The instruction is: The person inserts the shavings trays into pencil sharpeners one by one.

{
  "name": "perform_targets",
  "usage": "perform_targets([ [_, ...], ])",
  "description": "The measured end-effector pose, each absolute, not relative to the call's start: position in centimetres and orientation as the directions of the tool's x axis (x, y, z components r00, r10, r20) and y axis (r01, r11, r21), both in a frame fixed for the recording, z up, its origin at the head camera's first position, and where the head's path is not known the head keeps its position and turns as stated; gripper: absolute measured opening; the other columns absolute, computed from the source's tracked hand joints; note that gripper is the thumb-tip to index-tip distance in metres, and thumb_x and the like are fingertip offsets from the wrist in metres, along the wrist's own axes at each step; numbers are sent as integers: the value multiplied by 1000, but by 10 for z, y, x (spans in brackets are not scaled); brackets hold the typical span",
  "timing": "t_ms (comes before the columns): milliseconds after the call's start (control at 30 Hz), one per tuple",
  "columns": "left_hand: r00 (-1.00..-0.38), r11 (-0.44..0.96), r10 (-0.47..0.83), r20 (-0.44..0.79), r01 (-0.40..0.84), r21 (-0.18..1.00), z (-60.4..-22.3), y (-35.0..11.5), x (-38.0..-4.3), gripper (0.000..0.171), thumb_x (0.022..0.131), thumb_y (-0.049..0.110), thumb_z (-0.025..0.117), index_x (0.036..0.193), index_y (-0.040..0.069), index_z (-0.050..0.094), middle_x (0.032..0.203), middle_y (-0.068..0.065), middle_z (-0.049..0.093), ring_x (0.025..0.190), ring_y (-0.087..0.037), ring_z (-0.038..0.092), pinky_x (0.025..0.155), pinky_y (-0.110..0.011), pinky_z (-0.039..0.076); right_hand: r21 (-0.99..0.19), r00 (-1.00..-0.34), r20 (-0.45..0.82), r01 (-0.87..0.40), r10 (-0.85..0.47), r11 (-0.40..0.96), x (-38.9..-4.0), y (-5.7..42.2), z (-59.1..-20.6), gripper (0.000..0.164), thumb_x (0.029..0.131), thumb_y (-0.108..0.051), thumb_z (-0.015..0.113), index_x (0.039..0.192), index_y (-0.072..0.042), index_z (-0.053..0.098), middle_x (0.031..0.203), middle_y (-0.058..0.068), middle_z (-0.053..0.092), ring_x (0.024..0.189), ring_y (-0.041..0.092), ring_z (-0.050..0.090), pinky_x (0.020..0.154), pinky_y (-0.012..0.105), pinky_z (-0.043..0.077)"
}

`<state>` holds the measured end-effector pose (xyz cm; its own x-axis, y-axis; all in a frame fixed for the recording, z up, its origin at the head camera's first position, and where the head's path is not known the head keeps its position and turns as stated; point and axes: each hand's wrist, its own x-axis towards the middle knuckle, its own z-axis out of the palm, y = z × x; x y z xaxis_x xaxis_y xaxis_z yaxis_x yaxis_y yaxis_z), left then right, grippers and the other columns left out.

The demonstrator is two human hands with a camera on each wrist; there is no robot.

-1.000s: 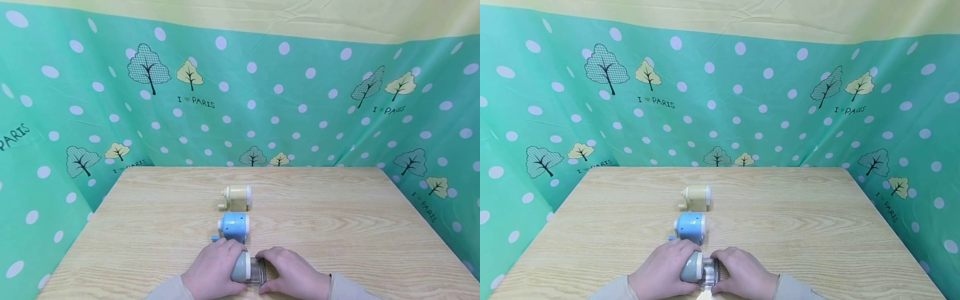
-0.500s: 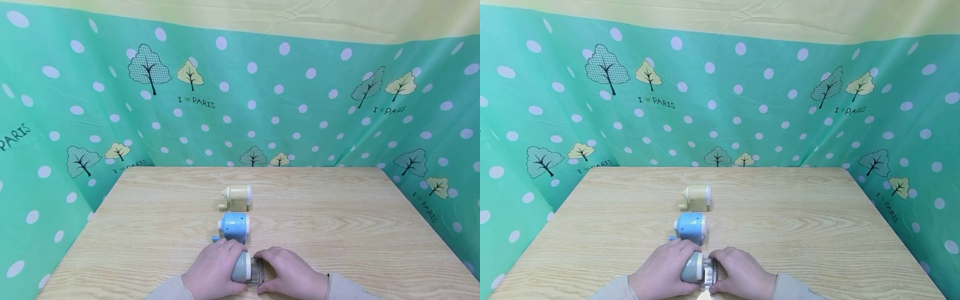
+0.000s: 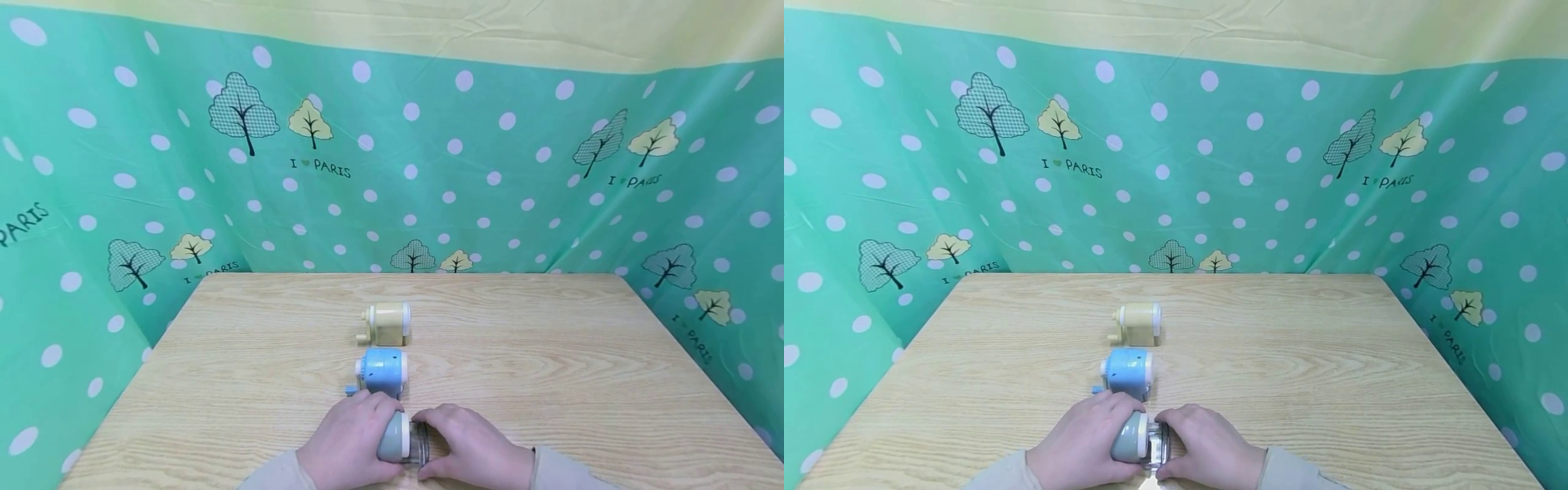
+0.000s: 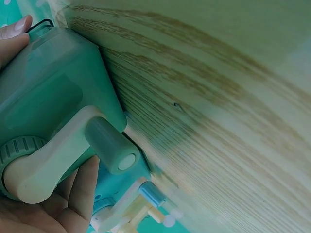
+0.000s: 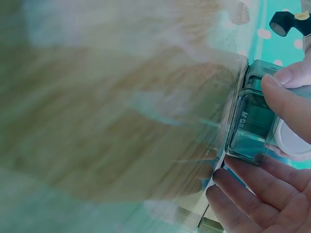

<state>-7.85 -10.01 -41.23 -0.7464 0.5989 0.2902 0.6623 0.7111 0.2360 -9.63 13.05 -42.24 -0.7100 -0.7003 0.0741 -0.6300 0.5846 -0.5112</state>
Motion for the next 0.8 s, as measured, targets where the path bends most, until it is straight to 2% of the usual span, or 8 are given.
perform_targets([
  [500,-743,710,598,300,665,232,-413,-99,-79,59,64,46,85,108,12,66,96,5,64,78,-7,49,66,-24,48,-529,-693,97,-644,-714,553,-97,128,-422,69,77,-54,74,121,-2,68,113,3,72,99,5,62,83,31,56],
  [800,-746,713,598,294,662,231,-413,-100,-78,59,66,47,84,108,11,66,96,4,65,79,-7,50,67,-24,49,-516,-698,114,-650,-707,558,-97,124,-422,67,76,-53,76,120,-3,69,110,-1,72,96,2,61,81,29,55],
])
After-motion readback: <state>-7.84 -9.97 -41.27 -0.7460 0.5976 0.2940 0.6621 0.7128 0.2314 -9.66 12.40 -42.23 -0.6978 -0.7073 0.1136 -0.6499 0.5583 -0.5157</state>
